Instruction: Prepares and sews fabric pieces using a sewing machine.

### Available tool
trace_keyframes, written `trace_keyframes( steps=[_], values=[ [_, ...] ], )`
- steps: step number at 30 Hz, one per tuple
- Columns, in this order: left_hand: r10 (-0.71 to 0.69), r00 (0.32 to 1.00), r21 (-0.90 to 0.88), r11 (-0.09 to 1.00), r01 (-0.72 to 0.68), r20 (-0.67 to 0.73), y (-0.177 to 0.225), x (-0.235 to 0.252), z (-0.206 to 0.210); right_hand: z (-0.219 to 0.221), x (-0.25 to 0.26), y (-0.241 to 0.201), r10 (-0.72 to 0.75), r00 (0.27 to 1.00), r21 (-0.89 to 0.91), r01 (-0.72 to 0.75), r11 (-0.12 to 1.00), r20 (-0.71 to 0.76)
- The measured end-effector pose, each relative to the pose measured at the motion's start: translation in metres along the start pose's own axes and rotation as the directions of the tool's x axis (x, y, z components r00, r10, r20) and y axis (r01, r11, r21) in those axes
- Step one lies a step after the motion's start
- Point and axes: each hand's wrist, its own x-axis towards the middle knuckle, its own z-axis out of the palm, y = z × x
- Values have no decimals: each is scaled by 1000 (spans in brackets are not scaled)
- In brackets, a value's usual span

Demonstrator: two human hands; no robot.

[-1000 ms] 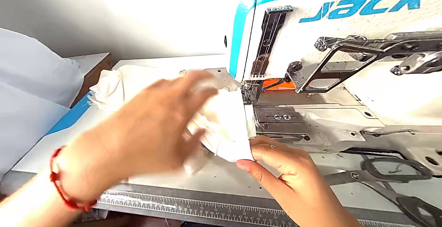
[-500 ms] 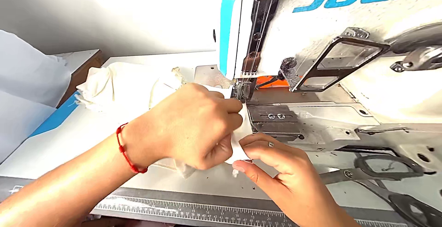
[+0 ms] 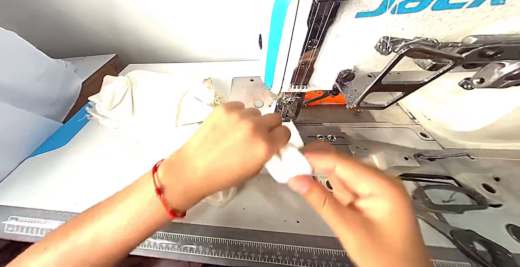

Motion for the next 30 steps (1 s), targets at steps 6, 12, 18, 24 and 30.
trace_keyframes(
  steps=[6,12,18,24,30],
  values=[
    [-25,998,214,976,38,-60,27,-28,14,9,-44,18,-106,993,-267,116,957,51],
    [-46,997,218,974,58,-64,12,-17,19,9,-22,28,-189,982,-375,171,911,-9],
    [-70,997,223,972,74,-24,-2,-8,23,8,-7,38,-219,973,-492,158,856,-70],
    [-97,995,222,970,101,-32,-3,-4,29,2,-3,37,-215,975,-586,141,798,-58],
    [-154,987,182,970,162,-54,-2,-5,34,-55,52,38,-25,1000,-840,26,542,15]
  ],
)
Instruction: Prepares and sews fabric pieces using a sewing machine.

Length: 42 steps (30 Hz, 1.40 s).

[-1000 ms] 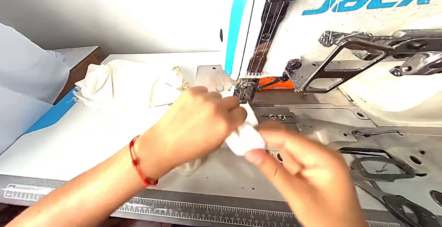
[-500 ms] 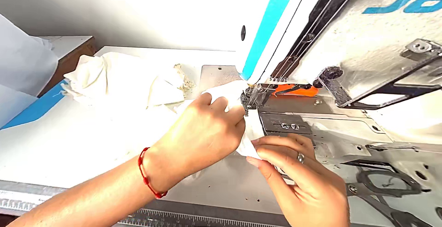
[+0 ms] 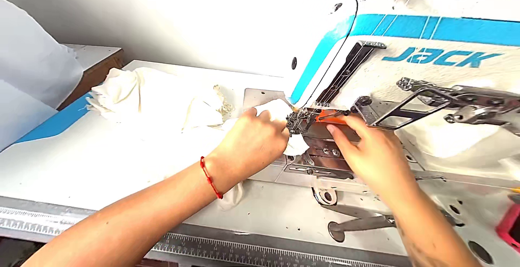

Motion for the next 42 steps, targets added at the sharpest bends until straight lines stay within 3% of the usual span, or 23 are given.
trace_keyframes(
  steps=[4,8,10,13,15,17,19,22,23,25,26,28,30,32,33,34,35,37,38,40,41,42],
  values=[
    [-145,981,-118,980,160,125,-20,15,9,9,32,19,61,950,-30,-54,998,306],
    [-320,904,-102,928,360,283,-82,44,43,10,41,25,-42,967,-21,48,999,251],
    [-355,868,-99,906,411,348,-95,56,52,15,47,20,-69,970,6,69,998,234],
    [-357,843,-151,882,446,402,-94,65,59,8,58,0,50,877,18,-67,998,478],
    [-407,820,-216,828,518,403,-95,60,56,6,62,0,65,859,-3,-73,997,507],
    [-493,795,-346,720,601,353,-99,36,40,2,55,3,60,892,15,-75,997,448],
    [-573,746,-392,635,666,338,-94,-10,12,-8,27,21,-45,944,79,21,997,326],
    [-572,657,-236,638,733,491,-65,-104,-18,-25,-30,2,-150,979,285,106,952,135],
    [-551,664,-190,679,709,506,-50,-134,-16,-27,-49,-22,-176,971,446,87,891,161],
    [-534,755,-177,759,627,381,-24,-170,-10,-14,-75,-76,-286,923,694,30,719,257],
    [-553,774,-219,751,623,308,-14,-175,-13,1,-84,-101,-338,903,724,45,688,264],
    [-627,747,-391,644,657,222,2,-171,-33,42,-95,-137,-395,891,601,191,776,226],
    [-741,644,-588,440,679,190,9,-160,-65,85,-96,-152,-390,901,416,285,864,192],
    [-872,424,-757,101,645,245,4,-151,-96,108,-89,-153,-324,931,380,241,893,170],
    [-918,319,-821,-12,571,235,0,-149,-104,111,-85,-151,-284,951,397,216,892,122],
    [-950,272,-852,13,523,153,-4,-152,-106,107,-82,-151,-237,967,449,174,876,88],
    [-944,330,-833,172,526,14,-5,-160,-105,97,-78,-151,-193,979,514,134,847,63],
    [-755,623,-632,589,504,-206,1,-174,-99,69,-73,-151,-155,988,589,130,798,-9],
    [-638,743,-500,720,481,-202,11,-172,-93,52,-72,-152,-170,985,600,161,784,-41],
    [-483,869,-381,827,414,-105,34,-160,-67,11,-74,-156,-251,968,610,213,764,-23],
    [-455,890,-418,816,400,-39,39,-158,-51,-15,-77,-158,-296,954,628,197,753,55],
    [-494,870,-553,724,413,4,42,-158,-40,-39,-80,-158,-313,938,609,160,777,153]
  ],
)
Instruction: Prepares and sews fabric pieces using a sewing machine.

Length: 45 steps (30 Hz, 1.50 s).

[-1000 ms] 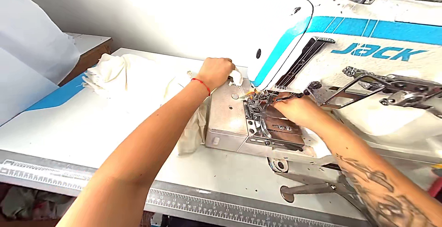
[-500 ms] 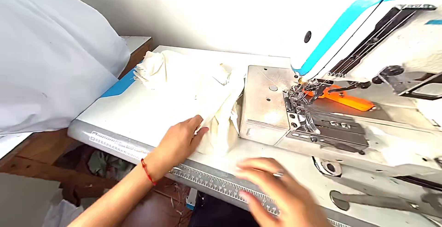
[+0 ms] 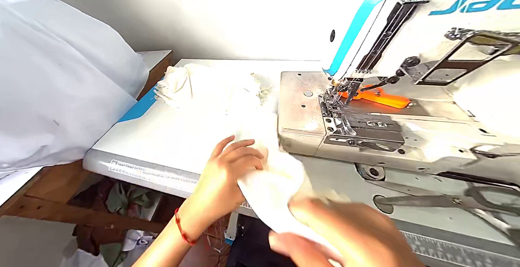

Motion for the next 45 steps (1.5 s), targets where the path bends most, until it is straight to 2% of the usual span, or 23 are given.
trace_keyframes(
  steps=[2,3,4,5,6,8,9,10,12,13,15,16,19,23,24,26,28,30,34,36,38,41,45],
  values=[
    [-180,977,-405,906,122,-109,4,4,-1,-28,-11,-10,135,984,-140,-118,983,120],
    [-235,955,-476,871,124,-180,13,11,-11,-36,-17,-2,193,970,-180,-165,970,146],
    [-213,943,-450,889,80,-254,22,21,-24,-40,-23,11,227,961,-186,-198,963,155],
    [-120,935,-324,946,5,-335,24,34,-38,-40,-29,27,235,962,-149,-214,965,140],
    [14,915,-116,991,-66,-403,20,50,-50,-36,-34,43,230,967,-74,-223,972,112],
    [245,872,255,956,-145,-424,1,92,-61,-22,-38,64,236,970,160,-243,957,58],
    [281,886,380,916,-133,-368,-8,114,-61,-9,-37,70,265,964,259,-263,929,26],
    [249,927,468,879,-95,-281,-15,131,-57,5,-34,76,315,949,327,-298,897,3],
    [20,997,514,858,24,-78,-13,147,-50,28,-25,88,471,881,430,-446,785,53],
    [-71,997,479,875,76,-28,-3,141,-45,34,-22,94,538,838,478,-513,713,96],
    [-83,996,389,917,88,-30,23,102,-26,41,-20,98,585,804,570,-530,628,104],
    [-48,998,280,958,61,-51,33,72,-9,42,-21,98,585,806,610,-508,608,87],
    [-161,987,-27,987,161,2,59,-3,38,45,-33,90,554,831,744,-401,535,50],
    [-316,940,-288,919,269,-130,68,-35,77,50,-53,83,457,888,870,-265,416,52],
    [-357,921,-360,889,283,-158,69,-38,80,51,-58,82,448,893,852,-261,453,36],
    [-406,900,-459,838,296,-161,70,-41,84,55,-67,82,412,911,748,-264,609,-14],
    [-396,909,-481,827,292,-128,70,-42,86,59,-72,82,383,920,589,-264,764,-84],
    [-398,908,-476,828,295,-129,70,-42,86,61,-73,84,373,911,442,-265,857,-177],
    [-426,885,-452,838,307,-189,72,-36,80,61,-68,80,348,911,238,-295,925,-223],
    [-391,901,-356,882,308,-190,79,-34,82,64,-61,77,309,933,51,-305,951,-183],
    [-360,916,-188,926,328,-175,87,-34,81,65,-52,78,262,938,-68,-283,957,-226],
    [-384,906,-24,922,387,-177,92,-42,69,53,-48,82,220,924,-89,-259,962,-313],
    [-406,848,-181,914,364,-340,82,-56,45,42,-67,65,252,935,-61,-275,960,-249]
  ],
)
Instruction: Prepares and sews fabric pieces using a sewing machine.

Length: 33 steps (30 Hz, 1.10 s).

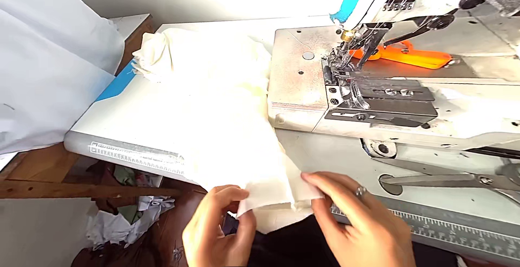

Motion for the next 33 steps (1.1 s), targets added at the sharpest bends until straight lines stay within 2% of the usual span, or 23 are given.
trace_keyframes(
  steps=[2,3,4,6,7,8,9,10,11,12,13,14,15,16,19,20,22,24,26,29,31,33],
  values=[
    [-55,995,-241,970,32,-88,1,4,1,2,-15,-5,12,997,-12,-11,1000,70],
    [-135,985,-395,915,84,-104,4,4,3,5,-21,-5,15,996,-32,-12,999,86],
    [-252,964,-554,817,162,-90,8,3,5,7,-25,-4,18,996,-50,-13,999,86],
    [-489,872,-803,522,289,-5,18,3,4,10,-28,2,20,999,-65,-17,998,48],
    [-548,835,-848,422,322,44,21,3,1,11,-27,6,22,1000,-36,-21,999,10],
    [-545,835,-847,407,342,75,21,2,-2,12,-25,11,31,999,45,-29,999,-36],
    [-475,876,-799,491,348,90,17,0,-7,11,-23,15,66,996,186,-53,981,-67],
    [-348,932,-699,641,316,102,10,-1,-12,9,-21,17,139,989,376,-110,920,-53],
    [-204,970,-568,787,241,129,3,-2,-18,6,-18,14,241,970,586,-203,784,13],
    [-77,983,-446,883,145,167,-3,-1,-24,4,-13,9,353,930,766,-302,567,106],
    [4,978,-359,931,72,206,-6,1,-28,3,-9,4,435,877,871,-365,330,203],
    [40,969,-323,945,42,243,-7,2,-30,4,-6,2,466,843,910,-381,163,270],
    [41,963,-326,944,51,268,-8,4,-32,5,-4,3,446,844,919,-380,105,298],
    [16,958,-345,934,87,286,-8,6,-33,6,-2,6,393,871,919,-371,132,295],
    [-94,950,-479,846,235,299,-11,15,-33,4,1,21,221,953,826,-291,483,207],
    [-122,943,-542,792,280,309,-14,17,-33,3,1,24,182,967,785,-253,565,180],
    [-120,928,-627,705,330,353,-22,24,-32,3,3,26,125,982,723,-191,664,144],
    [-82,923,-616,722,315,376,-28,28,-33,5,3,27,54,992,630,-115,768,115],
    [-32,935,-506,834,220,353,-29,31,-37,7,2,32,-45,995,541,-10,841,89],
    [109,944,-216,976,-41,312,-27,31,-46,11,-1,38,-133,989,412,98,906,57],
    [149,946,49,984,-170,287,-20,24,-45,15,-3,36,-154,988,267,140,953,30],
    [174,956,223,948,-228,236,-17,17,-38,18,-4,33,-177,984,176,172,969,11]
  ],
)
